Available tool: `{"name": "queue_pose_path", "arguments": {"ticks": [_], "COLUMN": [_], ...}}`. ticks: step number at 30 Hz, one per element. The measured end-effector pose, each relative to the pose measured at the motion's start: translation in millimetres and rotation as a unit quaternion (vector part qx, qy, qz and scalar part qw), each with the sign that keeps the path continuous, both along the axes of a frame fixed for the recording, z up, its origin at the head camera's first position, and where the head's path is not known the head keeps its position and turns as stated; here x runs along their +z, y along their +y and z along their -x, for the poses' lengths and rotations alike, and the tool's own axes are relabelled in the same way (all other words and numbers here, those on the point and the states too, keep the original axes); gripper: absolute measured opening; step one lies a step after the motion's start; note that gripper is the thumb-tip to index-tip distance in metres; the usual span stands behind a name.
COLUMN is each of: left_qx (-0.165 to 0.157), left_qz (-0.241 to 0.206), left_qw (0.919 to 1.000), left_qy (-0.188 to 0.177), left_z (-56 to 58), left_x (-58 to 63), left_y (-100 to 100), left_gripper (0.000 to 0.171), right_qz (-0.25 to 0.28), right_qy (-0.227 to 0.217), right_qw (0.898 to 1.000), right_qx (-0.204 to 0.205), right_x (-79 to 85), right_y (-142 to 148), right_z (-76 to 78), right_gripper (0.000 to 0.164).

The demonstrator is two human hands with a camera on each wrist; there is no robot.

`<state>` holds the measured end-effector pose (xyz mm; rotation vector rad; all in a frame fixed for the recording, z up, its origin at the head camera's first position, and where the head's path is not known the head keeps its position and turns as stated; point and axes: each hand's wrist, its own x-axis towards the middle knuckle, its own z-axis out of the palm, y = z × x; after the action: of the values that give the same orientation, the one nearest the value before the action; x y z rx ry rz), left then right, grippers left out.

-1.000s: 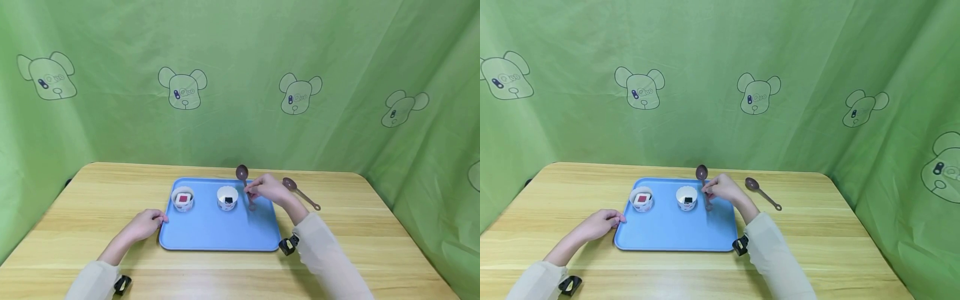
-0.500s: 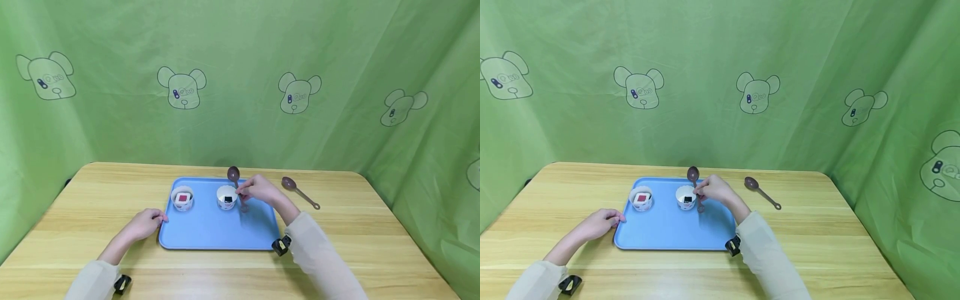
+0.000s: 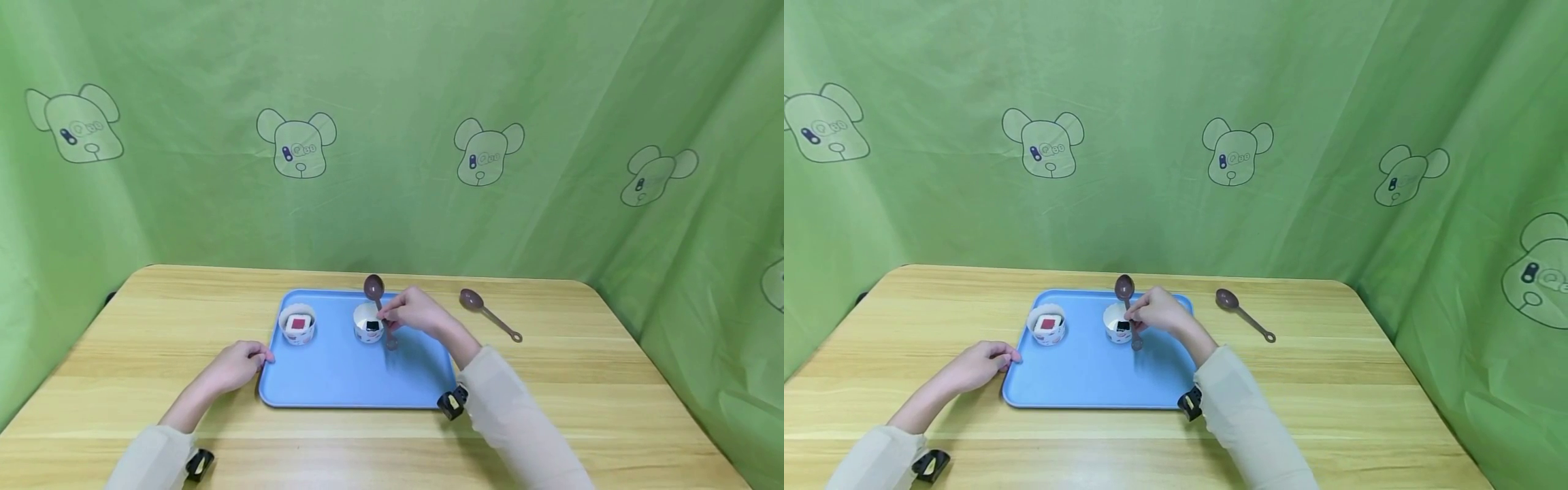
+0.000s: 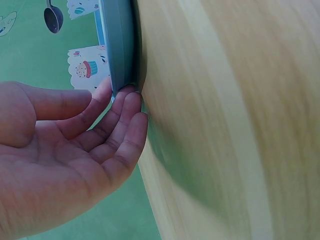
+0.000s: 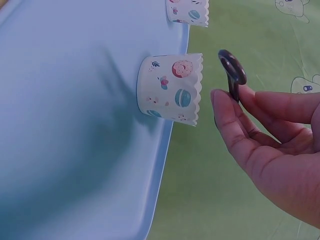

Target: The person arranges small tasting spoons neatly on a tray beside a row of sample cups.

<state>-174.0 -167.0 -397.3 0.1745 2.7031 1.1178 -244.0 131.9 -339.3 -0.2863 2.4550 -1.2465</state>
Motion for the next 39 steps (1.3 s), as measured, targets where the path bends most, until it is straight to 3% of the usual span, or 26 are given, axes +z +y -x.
{"name": "queue_pose_path", "arguments": {"ticks": [10, 27, 39], "left_qx": [0.006, 0.008, 0.007], "left_qz": [0.0, -0.004, 0.0], "left_qw": [1.0, 0.9999, 0.9999], "left_qy": [-0.005, -0.007, 0.01], "left_z": [-1.6, -1.0, -0.7], "left_x": [1.8, 0.7, 0.1], "left_y": [1, 1, 1], "left_gripper": [0.022, 0.022, 0.021], "right_qz": [-0.01, 0.004, 0.003], "right_qy": [0.0, -0.001, 0.007], "right_qw": [1.0, 1.0, 0.999], "right_qx": [-0.007, 0.018, 0.033], "right_x": [-2.8, -1.6, -2.0], "right_y": [-5, -21, -36], "right_z": [0.1, -4.0, -6.6], "right_gripper": [0.018, 0.018, 0.019]}}
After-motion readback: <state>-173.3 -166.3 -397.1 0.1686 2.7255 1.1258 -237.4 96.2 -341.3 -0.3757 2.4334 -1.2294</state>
